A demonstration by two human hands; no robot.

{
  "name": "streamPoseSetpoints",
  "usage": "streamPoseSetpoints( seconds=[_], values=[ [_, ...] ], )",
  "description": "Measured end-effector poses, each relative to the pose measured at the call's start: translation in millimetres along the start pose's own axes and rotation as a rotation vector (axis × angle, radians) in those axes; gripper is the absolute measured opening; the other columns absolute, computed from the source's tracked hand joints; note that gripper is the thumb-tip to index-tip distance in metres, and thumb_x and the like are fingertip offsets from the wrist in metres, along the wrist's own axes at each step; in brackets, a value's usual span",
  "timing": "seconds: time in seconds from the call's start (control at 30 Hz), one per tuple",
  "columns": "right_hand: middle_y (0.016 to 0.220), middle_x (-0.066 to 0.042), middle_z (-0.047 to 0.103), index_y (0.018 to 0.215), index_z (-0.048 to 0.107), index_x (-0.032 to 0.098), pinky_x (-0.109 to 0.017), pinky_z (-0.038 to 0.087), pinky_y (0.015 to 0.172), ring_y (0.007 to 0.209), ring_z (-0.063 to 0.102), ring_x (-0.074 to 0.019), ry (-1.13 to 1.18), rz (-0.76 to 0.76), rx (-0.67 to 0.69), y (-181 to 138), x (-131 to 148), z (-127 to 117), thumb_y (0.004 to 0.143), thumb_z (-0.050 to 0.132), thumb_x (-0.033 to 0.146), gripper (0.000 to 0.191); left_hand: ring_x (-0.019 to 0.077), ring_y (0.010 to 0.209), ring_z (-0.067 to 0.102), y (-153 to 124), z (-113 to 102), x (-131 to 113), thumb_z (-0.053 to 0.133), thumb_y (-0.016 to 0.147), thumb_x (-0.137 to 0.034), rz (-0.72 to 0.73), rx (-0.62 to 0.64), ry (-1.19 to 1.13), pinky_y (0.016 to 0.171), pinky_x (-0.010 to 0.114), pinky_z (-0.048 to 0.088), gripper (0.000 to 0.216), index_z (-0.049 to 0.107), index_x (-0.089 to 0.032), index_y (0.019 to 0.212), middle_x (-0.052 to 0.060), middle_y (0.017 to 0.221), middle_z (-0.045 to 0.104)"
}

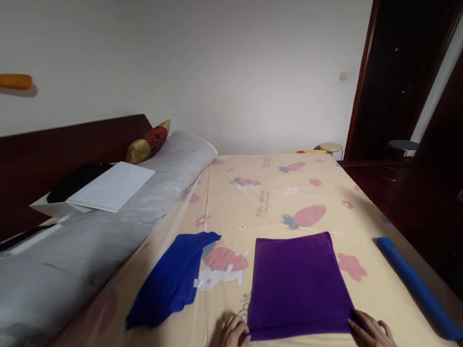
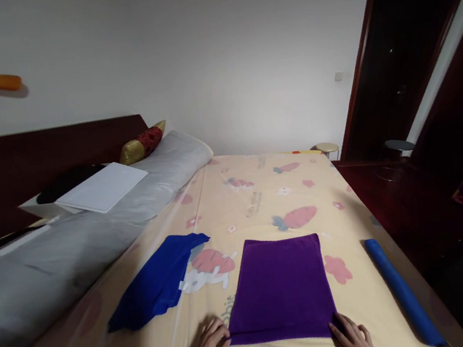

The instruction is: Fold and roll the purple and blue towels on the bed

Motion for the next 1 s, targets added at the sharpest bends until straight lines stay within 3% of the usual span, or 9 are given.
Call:
streamPoseSetpoints(
  seconds=[0.07, 0.17, 0.33, 0.53, 0.67, 0.8, 0.93, 1.0],
  values=[
    [0.132, -0.004, 0.061, 0.133, 0.049, 0.044, -0.04, 0.051, 0.083, 0.113, 0.062, -0.0257, 0.061, 0.036, 0.019, -2, -2, 2, 0.089, 0.049, 0.037, 0.044, 0.0189, 0.085, 0.058, 3, -2, 3, 0.056, 0.071, -0.015, -0.075, -0.007, -0.168, 0.078, 0.032, 0.046, 0.009, 0.06, -0.023, 0.069, 0.001, 0.082, 0.062],
    [0.13, -0.002, 0.062, 0.135, 0.047, 0.045, -0.039, 0.051, 0.084, 0.111, 0.062, -0.0259, 0.137, 0.066, 0.015, -3, -3, 3, 0.088, 0.051, 0.041, 0.047, 0.0192, 0.085, 0.059, 7, 0, 11, 0.058, 0.069, -0.02, -0.154, 0.02, -0.405, 0.079, 0.031, 0.046, 0.003, 0.057, -0.022, 0.067, 0.001, 0.081, 0.061],
    [0.133, -0.002, 0.06, 0.137, 0.045, 0.044, -0.036, 0.051, 0.085, 0.112, 0.061, -0.024, 0.16, 0.064, 0.008, -2, 0, -1, 0.089, 0.051, 0.041, 0.048, 0.0175, 0.082, 0.062, 13, 7, 21, 0.053, 0.077, -0.029, -0.19, 0.081, -0.466, 0.076, 0.028, 0.048, 0.009, 0.058, -0.021, 0.078, 0.001, 0.081, 0.065],
    [0.13, -0.001, 0.062, 0.136, 0.046, 0.042, -0.034, 0.052, 0.083, 0.109, 0.062, -0.0225, 0.177, 0.037, -0.024, 1, 3, -8, 0.088, 0.052, 0.04, 0.049, 0.0152, 0.071, 0.058, 15, 21, 26, 0.051, 0.074, -0.019, -0.24, 0.052, -0.29, 0.069, 0.026, 0.045, 0.005, 0.054, -0.022, 0.072, -0.003, 0.069, 0.057],
    [0.129, -0.001, 0.063, 0.135, 0.048, 0.042, -0.034, 0.052, 0.081, 0.106, 0.063, -0.0227, 0.191, 0.035, -0.031, 3, 3, -10, 0.088, 0.053, 0.039, 0.048, 0.0157, 0.076, 0.059, 13, 29, 19, 0.047, 0.072, -0.007, -0.261, 0.016, -0.134, 0.078, 0.029, 0.043, 0.018, 0.055, -0.022, 0.077, -0.002, 0.074, 0.059],
    [0.128, -0.002, 0.063, 0.135, 0.049, 0.041, -0.034, 0.053, 0.081, 0.106, 0.063, -0.0228, 0.19, 0.042, -0.031, 3, 2, -9, 0.088, 0.053, 0.038, 0.047, 0.0193, 0.098, 0.059, 10, 28, 8, 0.044, 0.07, -0.001, -0.249, -0.008, -0.013, 0.096, 0.04, 0.039, 0.035, 0.059, -0.024, 0.093, 0.001, 0.094, 0.065],
    [0.126, -0.001, 0.064, 0.134, 0.05, 0.041, -0.032, 0.053, 0.079, 0.103, 0.065, -0.0214, 0.153, 0.02, -0.064, 3, 3, -9, 0.087, 0.055, 0.039, 0.047, 0.0219, 0.112, 0.056, 8, 23, -5, 0.041, 0.076, 0.0, -0.093, 0.047, 0.254, 0.1, 0.043, 0.039, 0.043, 0.063, -0.027, 0.101, 0.004, 0.115, 0.065],
    [0.125, -0.001, 0.065, 0.133, 0.051, 0.04, -0.03, 0.052, 0.078, 0.102, 0.065, -0.0203, 0.134, 0.005, -0.093, 3, 3, -9, 0.087, 0.056, 0.039, 0.047, 0.0221, 0.115, 0.056, 5, 23, -9, 0.041, 0.077, 0.0, 0.026, 0.098, 0.322, 0.101, 0.042, 0.039, 0.042, 0.064, -0.027, 0.1, 0.003, 0.115, 0.066]
  ],
)
Point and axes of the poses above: each hand's wrist, its own y-axis towards the middle knuckle, its own z-axis out of the palm, x = y × z, the point moved 6 cm from there along y, towards the middle knuckle
